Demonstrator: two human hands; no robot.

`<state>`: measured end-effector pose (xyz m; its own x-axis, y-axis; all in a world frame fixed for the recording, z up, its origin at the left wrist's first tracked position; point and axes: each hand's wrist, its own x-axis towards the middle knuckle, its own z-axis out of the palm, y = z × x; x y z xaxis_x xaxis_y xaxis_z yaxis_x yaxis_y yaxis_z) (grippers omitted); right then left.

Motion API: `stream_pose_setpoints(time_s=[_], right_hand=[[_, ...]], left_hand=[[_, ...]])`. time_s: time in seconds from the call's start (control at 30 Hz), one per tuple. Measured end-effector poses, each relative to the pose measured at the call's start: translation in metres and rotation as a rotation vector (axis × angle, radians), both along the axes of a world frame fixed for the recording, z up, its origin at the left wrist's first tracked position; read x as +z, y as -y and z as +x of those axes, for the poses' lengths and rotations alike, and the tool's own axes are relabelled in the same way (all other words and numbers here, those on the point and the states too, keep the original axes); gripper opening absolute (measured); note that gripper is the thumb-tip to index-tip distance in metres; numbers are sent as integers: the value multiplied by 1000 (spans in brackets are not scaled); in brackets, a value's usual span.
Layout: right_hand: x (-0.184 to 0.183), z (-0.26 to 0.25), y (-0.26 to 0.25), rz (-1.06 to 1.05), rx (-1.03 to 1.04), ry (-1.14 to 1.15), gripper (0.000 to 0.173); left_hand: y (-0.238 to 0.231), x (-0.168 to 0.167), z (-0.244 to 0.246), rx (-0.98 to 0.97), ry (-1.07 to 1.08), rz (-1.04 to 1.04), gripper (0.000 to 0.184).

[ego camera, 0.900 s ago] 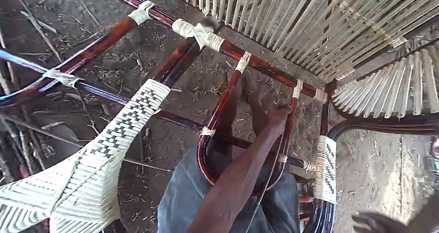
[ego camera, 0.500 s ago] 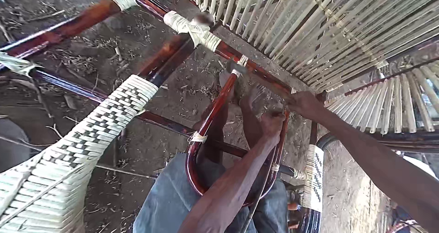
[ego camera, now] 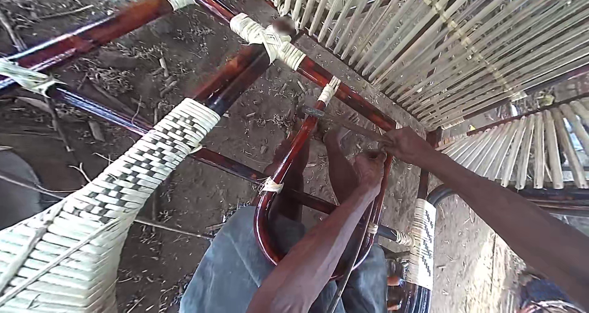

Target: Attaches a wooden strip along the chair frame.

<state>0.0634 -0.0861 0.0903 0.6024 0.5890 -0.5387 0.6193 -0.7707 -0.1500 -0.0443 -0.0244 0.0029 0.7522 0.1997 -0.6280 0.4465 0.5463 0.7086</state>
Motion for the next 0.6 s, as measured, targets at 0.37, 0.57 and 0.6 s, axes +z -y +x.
stream_pose_setpoints(time_s=[0.37, 0.57, 0.6], right_hand=[[173, -59, -53, 312, -493, -357, 27], [118, -72, -23, 7, -230, -148, 30], [101, -86, -18, 34, -173, -43, 32]], left_hand=[[-3, 0, -3, 21, 35, -102, 12], [4, -7, -6, 83, 145, -122, 19], [6, -9, -6, 101, 163, -119, 17]])
